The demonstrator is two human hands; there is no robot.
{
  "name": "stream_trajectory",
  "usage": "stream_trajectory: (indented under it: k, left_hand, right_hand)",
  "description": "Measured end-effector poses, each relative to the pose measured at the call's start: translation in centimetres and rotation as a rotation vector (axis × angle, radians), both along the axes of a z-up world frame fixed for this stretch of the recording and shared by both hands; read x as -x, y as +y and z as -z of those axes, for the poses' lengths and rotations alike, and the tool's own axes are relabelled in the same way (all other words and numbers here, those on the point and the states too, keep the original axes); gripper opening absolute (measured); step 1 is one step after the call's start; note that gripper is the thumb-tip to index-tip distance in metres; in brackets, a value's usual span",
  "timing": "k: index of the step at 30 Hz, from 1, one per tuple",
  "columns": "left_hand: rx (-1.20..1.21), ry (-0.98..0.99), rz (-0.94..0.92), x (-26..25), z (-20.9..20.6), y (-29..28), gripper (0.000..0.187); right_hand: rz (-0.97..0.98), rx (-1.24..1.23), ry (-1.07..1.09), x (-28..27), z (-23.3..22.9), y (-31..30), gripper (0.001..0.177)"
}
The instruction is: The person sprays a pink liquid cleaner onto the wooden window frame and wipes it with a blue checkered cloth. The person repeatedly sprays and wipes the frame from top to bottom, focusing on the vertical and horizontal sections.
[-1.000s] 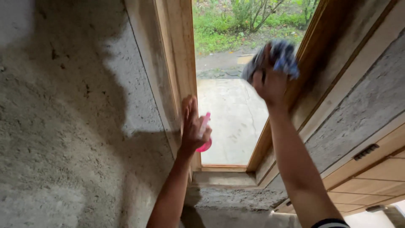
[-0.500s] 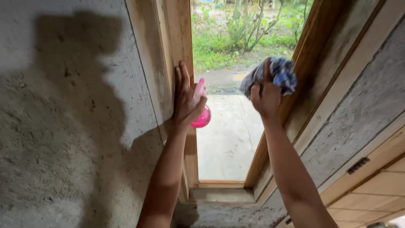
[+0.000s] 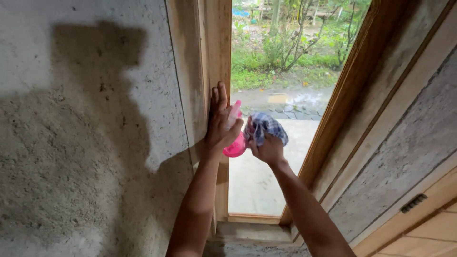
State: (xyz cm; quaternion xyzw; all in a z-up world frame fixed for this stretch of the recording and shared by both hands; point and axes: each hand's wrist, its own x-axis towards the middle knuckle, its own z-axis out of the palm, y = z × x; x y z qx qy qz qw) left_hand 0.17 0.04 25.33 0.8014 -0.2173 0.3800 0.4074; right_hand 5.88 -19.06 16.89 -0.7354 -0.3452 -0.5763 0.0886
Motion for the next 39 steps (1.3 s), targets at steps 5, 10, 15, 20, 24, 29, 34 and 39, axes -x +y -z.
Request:
stream_trajectory:
  k: [5, 10, 15, 20, 24, 29, 34, 39]
  left_hand:
    - [-0.173, -0.117, -0.022, -1.4, 0.9, 0.5, 0.055]
    - [-0.158, -0.107, -0.017, -2.2, 1.1, 0.6, 0.040]
    - [-0.154, -0.062, -0.025, -2.1, 1.1, 0.7, 0.037]
    - [-0.185, -0.058, -0.078, -2.2, 1.2, 0.7, 0.049]
    - [-0.181, -0.162, -0.097, -3.6, 2.2, 0.8, 0.048]
    - [-0.157, -0.304, -0.102, -4.6, 3.4, 1.1, 0.045]
    - [-0.138, -0.487, -0.089, -5.0, 3.0, 1.0, 0.052]
    - [-0.013, -0.427, 0.077, -4.6, 2.9, 1.4, 0.061]
  right_hand:
    - [0.066, -0.226, 0.176, 1.7, -6.6, -4.0, 0.043]
    - [0.355, -0.297, 0.140, -2.7, -7.5, -9.0, 0.045]
    - [0.170, -0.413, 0.280, -1.1, -1.2, -3.6, 0.090]
    - [0.241, 0.015, 0.359, -1.0, 3.6, -1.3, 0.036]
    - [-0.053, -0.052, -0.029, -0.5, -6.9, 0.8, 0.036]
    - [0.047, -0.080, -0.049, -4.9, -13.2, 3.9, 0.030]
    - [0.142, -0.065, 0.014, -3.0, -10.7, 4.5, 0.033]
    - [-0.064, -0.066, 0.142, 3.1, -6.4, 2.8, 0.032]
